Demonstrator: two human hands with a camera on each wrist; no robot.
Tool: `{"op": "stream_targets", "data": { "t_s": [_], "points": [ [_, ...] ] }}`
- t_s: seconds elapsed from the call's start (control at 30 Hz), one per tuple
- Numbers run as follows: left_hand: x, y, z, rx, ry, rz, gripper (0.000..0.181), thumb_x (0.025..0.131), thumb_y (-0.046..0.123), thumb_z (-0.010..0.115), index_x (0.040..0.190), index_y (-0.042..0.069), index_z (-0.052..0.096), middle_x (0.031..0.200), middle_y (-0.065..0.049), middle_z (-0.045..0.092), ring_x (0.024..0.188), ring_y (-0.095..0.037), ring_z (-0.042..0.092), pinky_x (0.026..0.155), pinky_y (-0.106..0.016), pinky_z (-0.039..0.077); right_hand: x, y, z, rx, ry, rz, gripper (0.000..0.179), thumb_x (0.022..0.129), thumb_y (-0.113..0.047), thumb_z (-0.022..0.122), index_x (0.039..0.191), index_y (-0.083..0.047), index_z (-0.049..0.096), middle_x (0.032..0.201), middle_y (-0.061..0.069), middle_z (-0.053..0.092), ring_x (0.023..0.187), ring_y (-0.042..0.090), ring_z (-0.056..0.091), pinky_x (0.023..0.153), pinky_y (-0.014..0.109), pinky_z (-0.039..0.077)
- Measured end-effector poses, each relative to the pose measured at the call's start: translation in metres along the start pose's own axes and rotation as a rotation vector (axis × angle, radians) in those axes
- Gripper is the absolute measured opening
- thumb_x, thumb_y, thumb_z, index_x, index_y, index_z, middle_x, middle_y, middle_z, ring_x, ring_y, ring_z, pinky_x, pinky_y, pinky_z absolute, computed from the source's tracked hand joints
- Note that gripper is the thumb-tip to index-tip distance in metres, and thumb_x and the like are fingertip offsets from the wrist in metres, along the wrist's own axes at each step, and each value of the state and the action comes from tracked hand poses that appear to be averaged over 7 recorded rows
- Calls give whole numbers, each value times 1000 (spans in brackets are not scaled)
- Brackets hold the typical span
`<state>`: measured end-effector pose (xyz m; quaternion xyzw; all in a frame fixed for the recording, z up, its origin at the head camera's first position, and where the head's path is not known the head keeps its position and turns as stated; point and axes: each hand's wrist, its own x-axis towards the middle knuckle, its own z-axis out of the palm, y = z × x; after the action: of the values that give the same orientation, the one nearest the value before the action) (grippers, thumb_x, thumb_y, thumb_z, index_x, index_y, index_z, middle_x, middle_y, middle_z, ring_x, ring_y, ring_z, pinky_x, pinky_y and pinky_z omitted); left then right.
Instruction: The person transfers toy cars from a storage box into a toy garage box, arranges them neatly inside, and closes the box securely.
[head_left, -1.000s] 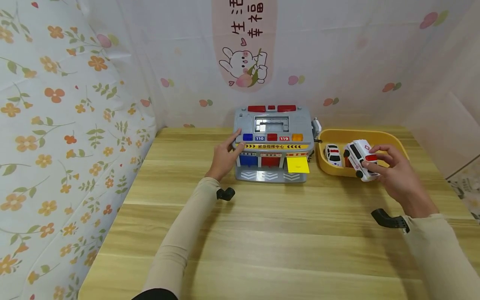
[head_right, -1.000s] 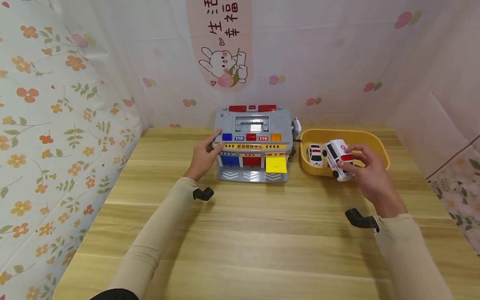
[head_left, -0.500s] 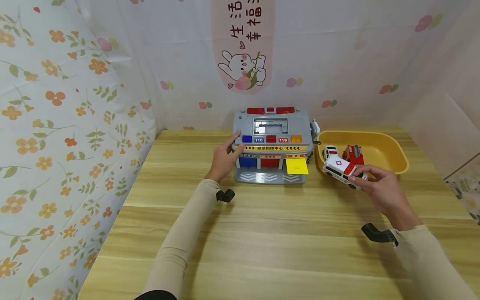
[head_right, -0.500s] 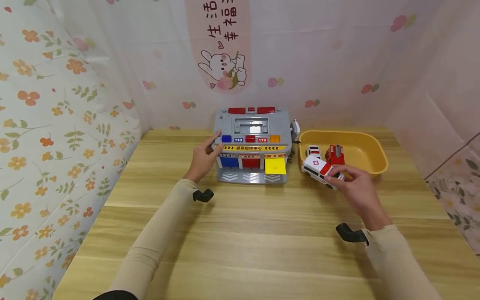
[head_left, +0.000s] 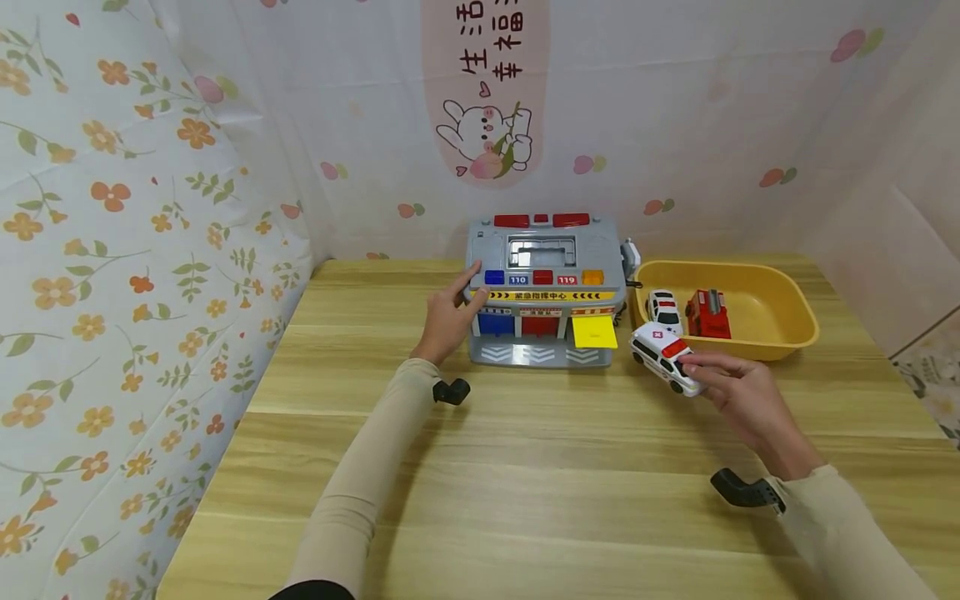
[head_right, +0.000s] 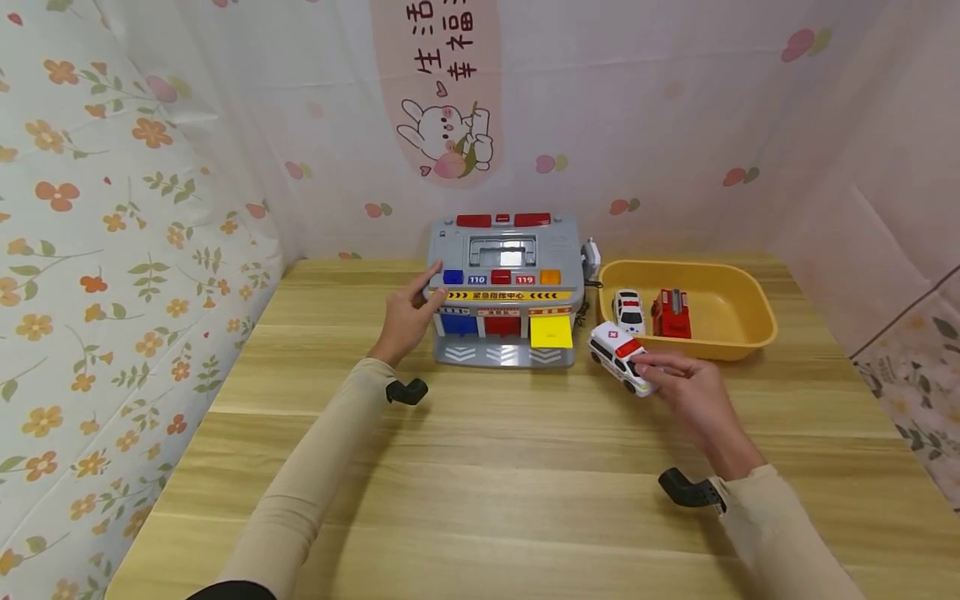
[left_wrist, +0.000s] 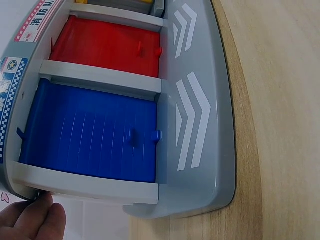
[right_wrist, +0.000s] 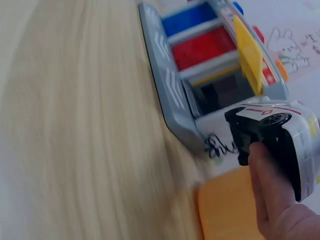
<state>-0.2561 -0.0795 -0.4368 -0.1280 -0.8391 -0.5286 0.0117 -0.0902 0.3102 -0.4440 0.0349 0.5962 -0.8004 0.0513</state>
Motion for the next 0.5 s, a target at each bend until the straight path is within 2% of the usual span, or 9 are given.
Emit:
{"op": "stream_targets", "data": {
  "t_s": [0.27, 0.37, 0.5],
  "points": [
    [2, 0, 1, -7, 3, 21, 50, 99, 50, 56, 147, 49, 43, 160, -3, 41, 142, -26, 49, 111, -43, 48, 0, 5, 17, -34, -6, 94, 27, 100, -4, 57, 103, -20, 80, 106, -14, 67, 90, 4, 61, 73, 18, 56],
    [2, -1, 1, 0, 3, 27, 51, 99, 50, 56, 147, 48, 43, 160, -4, 41, 142, -25, 49, 111, -43, 48, 0, 9, 25, -6, -30, 106, 28, 101, -4, 55, 102, -19, 78, 107, -13, 67, 91, 3, 61, 77, 17, 55],
    [2, -2, 1, -6, 3, 28, 51, 99, 49, 56, 148, 47, 43, 160, -4, 41, 141, -25, 50, 111, -43, 48, 1, 14, 35, -1, -31, 162, 25, 102, -6, 55, 102, -22, 74, 110, -13, 62, 96, 2, 58, 82, 16, 55]
  ]
}}
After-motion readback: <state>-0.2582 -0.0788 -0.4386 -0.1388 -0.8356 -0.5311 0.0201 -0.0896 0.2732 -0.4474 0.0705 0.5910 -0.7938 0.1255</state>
